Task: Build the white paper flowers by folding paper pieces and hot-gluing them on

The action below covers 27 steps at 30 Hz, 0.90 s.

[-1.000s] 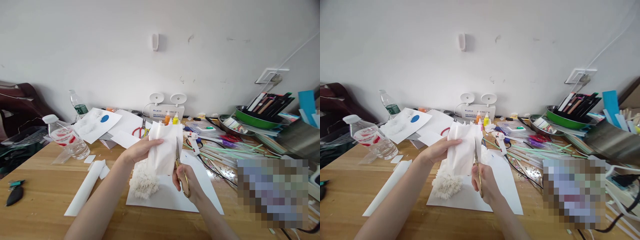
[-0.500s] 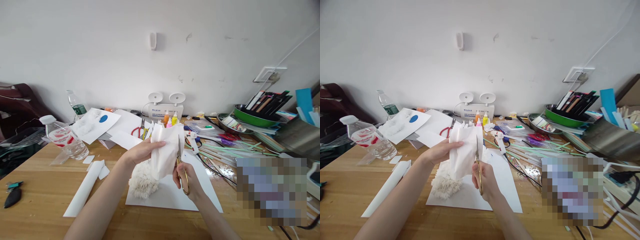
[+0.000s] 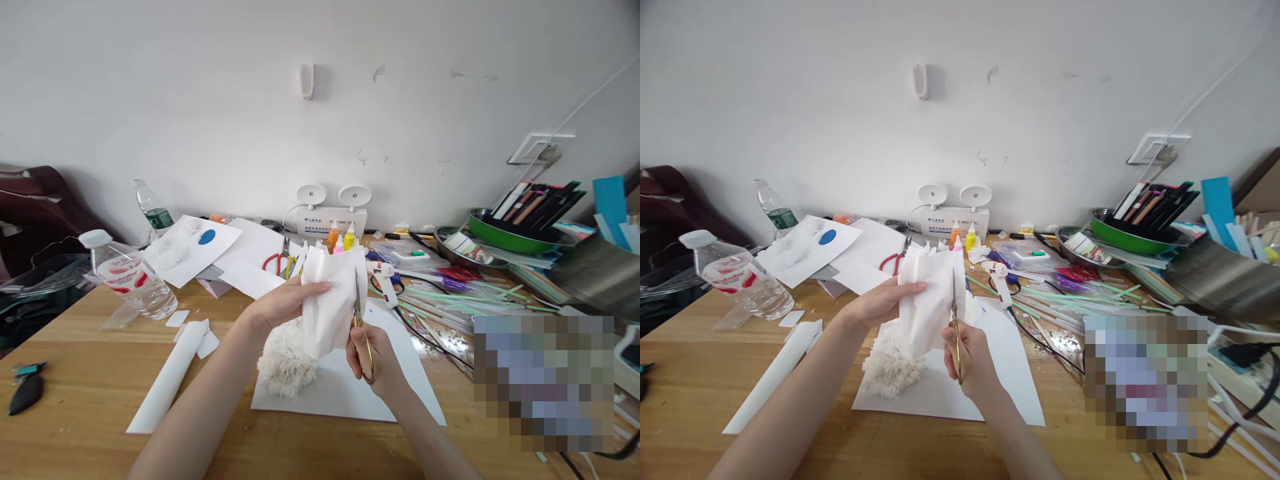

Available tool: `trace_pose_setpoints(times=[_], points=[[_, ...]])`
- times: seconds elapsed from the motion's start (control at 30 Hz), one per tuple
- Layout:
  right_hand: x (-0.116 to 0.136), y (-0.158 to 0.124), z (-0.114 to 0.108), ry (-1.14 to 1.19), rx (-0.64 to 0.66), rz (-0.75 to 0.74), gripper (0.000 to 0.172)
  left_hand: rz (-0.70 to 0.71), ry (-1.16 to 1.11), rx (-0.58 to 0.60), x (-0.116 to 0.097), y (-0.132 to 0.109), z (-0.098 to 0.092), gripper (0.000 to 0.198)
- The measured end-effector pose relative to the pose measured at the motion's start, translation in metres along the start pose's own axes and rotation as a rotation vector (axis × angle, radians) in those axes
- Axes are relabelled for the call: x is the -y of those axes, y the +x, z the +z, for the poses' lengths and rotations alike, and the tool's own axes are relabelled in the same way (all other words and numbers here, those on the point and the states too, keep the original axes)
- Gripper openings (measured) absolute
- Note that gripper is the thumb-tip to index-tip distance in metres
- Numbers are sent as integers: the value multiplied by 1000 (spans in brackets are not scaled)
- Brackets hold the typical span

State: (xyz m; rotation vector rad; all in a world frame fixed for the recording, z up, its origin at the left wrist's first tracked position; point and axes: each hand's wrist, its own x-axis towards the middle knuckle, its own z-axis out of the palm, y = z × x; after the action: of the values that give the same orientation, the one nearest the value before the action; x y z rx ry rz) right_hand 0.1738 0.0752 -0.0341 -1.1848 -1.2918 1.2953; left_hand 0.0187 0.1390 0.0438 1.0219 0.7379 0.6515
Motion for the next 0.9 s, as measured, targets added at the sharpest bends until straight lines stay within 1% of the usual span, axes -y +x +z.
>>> trace_pose_setpoints(times=[0.33, 0.47, 0.53, 0.6, 0.73, 0.9], points=[[2, 0, 1, 7, -14, 35, 57, -4, 27, -26, -4, -2, 0, 34], [7, 0, 2, -9, -23, 34, 59, 100, 20, -108, -5, -3, -1, 38], [8, 0, 2, -5, -16, 41, 59, 133, 3, -124, -5, -3, 0, 38], [8, 1, 2, -5, -7, 51, 59, 133, -19, -126, -5, -2, 1, 35], [4, 0, 1, 1, 8, 45, 60, 114, -51, -187, -5, -1, 4, 31], [3, -3, 0, -6, 11, -31, 61, 67, -47, -225, -4, -1, 5, 32]])
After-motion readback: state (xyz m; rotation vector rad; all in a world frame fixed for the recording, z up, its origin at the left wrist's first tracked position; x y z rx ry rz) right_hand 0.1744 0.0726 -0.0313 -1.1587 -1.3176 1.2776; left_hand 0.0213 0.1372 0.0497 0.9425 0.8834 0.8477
